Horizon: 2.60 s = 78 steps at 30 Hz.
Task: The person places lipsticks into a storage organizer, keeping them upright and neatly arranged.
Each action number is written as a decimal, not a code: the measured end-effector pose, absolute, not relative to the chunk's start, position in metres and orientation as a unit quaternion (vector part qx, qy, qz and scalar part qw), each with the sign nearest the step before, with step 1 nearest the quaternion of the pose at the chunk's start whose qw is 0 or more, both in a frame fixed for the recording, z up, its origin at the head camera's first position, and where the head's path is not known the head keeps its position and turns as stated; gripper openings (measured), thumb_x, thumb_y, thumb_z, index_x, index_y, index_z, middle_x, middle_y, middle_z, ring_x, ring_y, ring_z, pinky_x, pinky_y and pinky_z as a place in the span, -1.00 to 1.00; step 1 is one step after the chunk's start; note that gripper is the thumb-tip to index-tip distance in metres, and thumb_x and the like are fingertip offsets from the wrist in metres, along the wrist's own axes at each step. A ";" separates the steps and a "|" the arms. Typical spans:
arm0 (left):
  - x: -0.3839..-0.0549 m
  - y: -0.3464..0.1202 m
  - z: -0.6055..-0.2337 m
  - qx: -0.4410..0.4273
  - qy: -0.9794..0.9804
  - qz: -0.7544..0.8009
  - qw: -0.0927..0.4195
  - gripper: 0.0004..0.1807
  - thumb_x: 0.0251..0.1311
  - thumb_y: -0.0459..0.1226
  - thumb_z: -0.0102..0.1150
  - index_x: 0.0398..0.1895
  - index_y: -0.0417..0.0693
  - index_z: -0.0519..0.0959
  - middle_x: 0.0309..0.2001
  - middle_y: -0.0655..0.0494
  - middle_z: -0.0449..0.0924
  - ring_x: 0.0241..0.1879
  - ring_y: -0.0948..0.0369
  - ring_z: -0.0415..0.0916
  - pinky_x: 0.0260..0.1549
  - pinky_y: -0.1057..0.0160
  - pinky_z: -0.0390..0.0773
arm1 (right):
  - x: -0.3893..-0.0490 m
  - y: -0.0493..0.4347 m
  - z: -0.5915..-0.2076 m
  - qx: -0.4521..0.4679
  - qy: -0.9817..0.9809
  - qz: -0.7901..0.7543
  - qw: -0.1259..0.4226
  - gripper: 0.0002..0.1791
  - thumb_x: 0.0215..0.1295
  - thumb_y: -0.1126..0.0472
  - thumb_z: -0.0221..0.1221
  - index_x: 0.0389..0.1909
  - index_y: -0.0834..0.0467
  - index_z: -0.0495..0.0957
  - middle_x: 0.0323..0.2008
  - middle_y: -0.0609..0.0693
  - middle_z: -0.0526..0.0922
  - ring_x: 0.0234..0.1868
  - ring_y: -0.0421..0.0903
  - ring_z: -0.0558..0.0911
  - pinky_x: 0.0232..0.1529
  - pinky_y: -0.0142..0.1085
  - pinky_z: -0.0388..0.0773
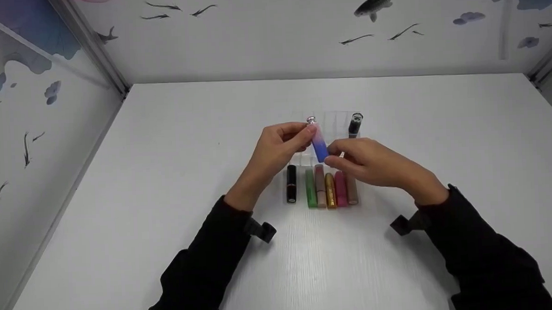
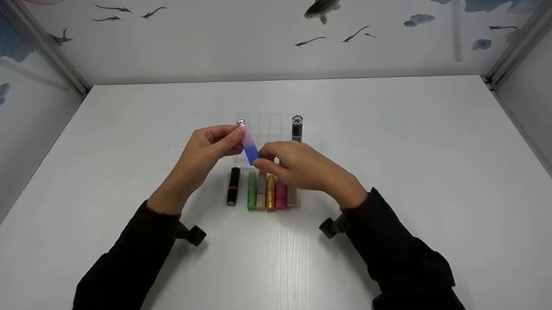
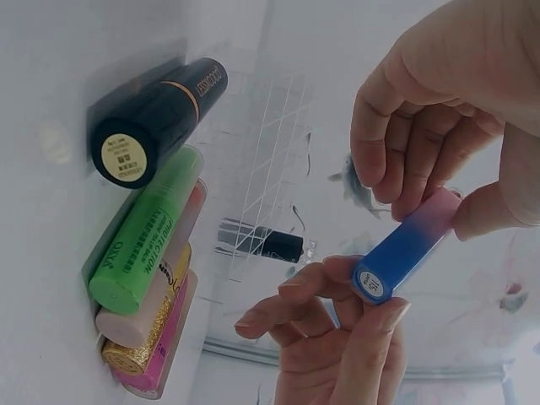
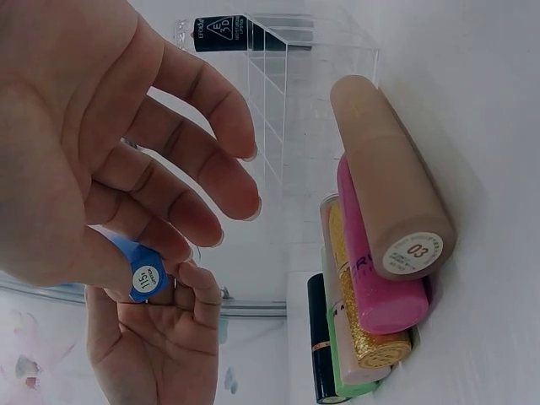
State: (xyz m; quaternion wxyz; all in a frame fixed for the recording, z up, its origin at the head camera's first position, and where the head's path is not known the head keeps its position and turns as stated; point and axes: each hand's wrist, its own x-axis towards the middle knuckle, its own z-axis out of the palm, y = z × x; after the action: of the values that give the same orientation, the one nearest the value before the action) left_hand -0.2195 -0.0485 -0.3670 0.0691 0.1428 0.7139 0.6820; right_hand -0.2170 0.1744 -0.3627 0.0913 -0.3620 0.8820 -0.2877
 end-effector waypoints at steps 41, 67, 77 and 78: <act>-0.220 -0.048 -0.367 0.139 0.735 0.658 0.079 -0.65 0.21 0.02 0.15 -0.05 0.06 0.63 -0.15 0.12 0.64 -0.12 0.23 0.55 -0.02 0.22 0.56 | -0.227 0.205 -0.355 -0.277 0.953 -0.114 0.049 -0.76 0.09 0.28 0.33 -0.17 0.15 0.69 -0.20 0.06 0.69 -0.27 -0.07 0.61 -0.24 -0.15 0.59; -0.232 -0.051 -0.370 0.172 0.778 0.604 0.009 -0.61 0.21 0.01 0.15 0.03 0.05 0.58 -0.14 0.15 0.63 -0.17 0.23 0.53 -0.10 0.32 0.55 | -0.233 0.205 -0.368 -0.264 0.957 -0.111 0.039 -0.89 0.11 0.31 0.31 -0.32 0.16 0.72 -0.37 0.02 0.73 -0.39 -0.10 0.59 -0.32 -0.20 0.54; -0.255 -0.058 -0.371 0.175 0.846 0.493 -0.104 -0.62 0.30 -0.03 0.05 0.11 0.05 0.52 -0.13 0.24 0.62 -0.15 0.37 0.49 -0.16 0.40 0.52 | -0.233 0.205 -0.369 -0.263 0.957 -0.118 0.039 -0.90 0.12 0.31 0.29 -0.32 0.16 0.72 -0.36 0.02 0.73 -0.39 -0.11 0.61 -0.34 -0.20 0.54; -0.256 -0.058 -0.372 0.172 0.850 0.486 -0.108 -0.62 0.31 -0.03 0.05 0.12 0.05 0.52 -0.12 0.24 0.62 -0.14 0.37 0.49 -0.15 0.41 0.52 | -0.233 0.205 -0.369 -0.263 0.957 -0.119 0.038 -0.90 0.12 0.31 0.29 -0.33 0.16 0.72 -0.37 0.01 0.73 -0.39 -0.11 0.61 -0.34 -0.21 0.54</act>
State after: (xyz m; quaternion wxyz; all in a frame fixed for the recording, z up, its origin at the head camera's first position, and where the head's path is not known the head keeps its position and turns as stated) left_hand -0.2564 -0.0584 -0.3717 -0.1080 0.1724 0.8497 0.4864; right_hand -0.2333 0.2051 -0.3691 0.0380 -0.2633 0.9566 -0.1185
